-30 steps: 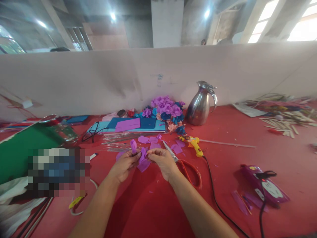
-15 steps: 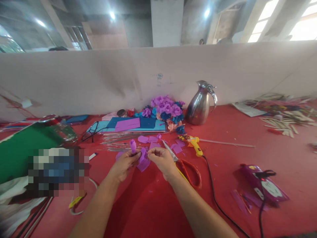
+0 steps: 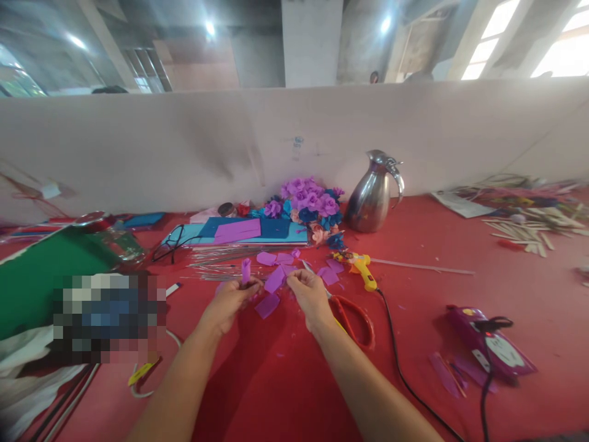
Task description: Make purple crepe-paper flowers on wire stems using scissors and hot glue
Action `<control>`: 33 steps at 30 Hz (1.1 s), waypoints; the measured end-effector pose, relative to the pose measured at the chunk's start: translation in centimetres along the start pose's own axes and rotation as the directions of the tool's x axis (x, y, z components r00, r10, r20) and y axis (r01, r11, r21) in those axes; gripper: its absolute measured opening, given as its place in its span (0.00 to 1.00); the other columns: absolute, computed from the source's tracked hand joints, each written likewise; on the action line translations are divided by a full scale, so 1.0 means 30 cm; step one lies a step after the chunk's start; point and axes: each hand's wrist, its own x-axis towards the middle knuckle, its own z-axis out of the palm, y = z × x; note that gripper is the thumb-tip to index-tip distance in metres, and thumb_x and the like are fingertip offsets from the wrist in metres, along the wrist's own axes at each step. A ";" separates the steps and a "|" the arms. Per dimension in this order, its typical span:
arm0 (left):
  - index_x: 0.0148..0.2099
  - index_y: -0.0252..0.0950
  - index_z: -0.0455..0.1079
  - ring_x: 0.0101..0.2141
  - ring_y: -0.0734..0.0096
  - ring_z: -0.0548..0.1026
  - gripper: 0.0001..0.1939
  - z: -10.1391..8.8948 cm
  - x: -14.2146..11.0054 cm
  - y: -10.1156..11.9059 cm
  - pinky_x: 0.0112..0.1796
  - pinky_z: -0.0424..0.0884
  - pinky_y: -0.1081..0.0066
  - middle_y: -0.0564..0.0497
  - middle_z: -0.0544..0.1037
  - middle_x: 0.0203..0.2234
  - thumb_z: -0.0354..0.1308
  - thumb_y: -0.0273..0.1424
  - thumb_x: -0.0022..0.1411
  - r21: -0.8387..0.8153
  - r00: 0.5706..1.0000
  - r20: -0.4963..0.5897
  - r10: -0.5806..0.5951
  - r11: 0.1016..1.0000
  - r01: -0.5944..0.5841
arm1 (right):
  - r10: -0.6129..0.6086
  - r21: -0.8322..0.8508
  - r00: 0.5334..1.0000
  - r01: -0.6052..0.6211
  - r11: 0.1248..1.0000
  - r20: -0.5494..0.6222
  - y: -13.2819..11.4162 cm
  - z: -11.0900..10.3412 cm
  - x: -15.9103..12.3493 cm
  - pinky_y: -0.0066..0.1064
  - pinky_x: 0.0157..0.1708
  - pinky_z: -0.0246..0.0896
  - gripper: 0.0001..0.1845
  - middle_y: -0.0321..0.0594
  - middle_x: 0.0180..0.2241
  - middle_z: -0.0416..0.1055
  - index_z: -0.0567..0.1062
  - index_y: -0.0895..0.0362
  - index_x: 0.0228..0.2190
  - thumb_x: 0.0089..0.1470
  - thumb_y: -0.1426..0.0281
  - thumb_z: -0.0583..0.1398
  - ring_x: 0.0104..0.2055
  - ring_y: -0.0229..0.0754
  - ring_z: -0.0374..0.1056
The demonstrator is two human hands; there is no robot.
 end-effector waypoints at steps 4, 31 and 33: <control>0.27 0.34 0.76 0.28 0.69 0.73 0.08 0.004 0.000 -0.008 0.32 0.64 0.72 0.51 0.78 0.22 0.68 0.31 0.41 0.099 0.991 -0.100 0.089 0.992 -0.079 | -0.150 -0.253 0.988 0.135 0.958 -0.040 0.008 -0.011 -0.001 0.30 0.29 0.54 0.01 0.32 0.20 0.68 0.72 0.54 0.19 0.38 0.70 0.60 0.24 0.38 0.62; 0.23 0.34 0.77 0.21 0.75 0.69 0.06 0.043 -0.037 0.017 0.26 0.63 0.75 0.54 0.75 0.16 0.68 0.28 0.37 -0.090 0.994 0.082 0.074 0.994 -0.066 | -0.128 -0.214 0.977 0.164 0.963 0.173 0.016 0.029 -0.033 0.30 0.29 0.62 0.09 0.37 0.24 0.73 0.75 0.58 0.25 0.43 0.65 0.58 0.27 0.39 0.67; 0.23 0.34 0.77 0.20 0.75 0.69 0.06 0.043 -0.035 0.015 0.25 0.63 0.75 0.53 0.75 0.16 0.67 0.28 0.37 -0.113 0.995 0.082 0.063 0.992 -0.054 | -0.124 -0.200 0.977 0.158 0.967 0.172 0.015 0.028 -0.032 0.29 0.30 0.62 0.09 0.36 0.24 0.73 0.75 0.58 0.24 0.42 0.65 0.59 0.27 0.39 0.67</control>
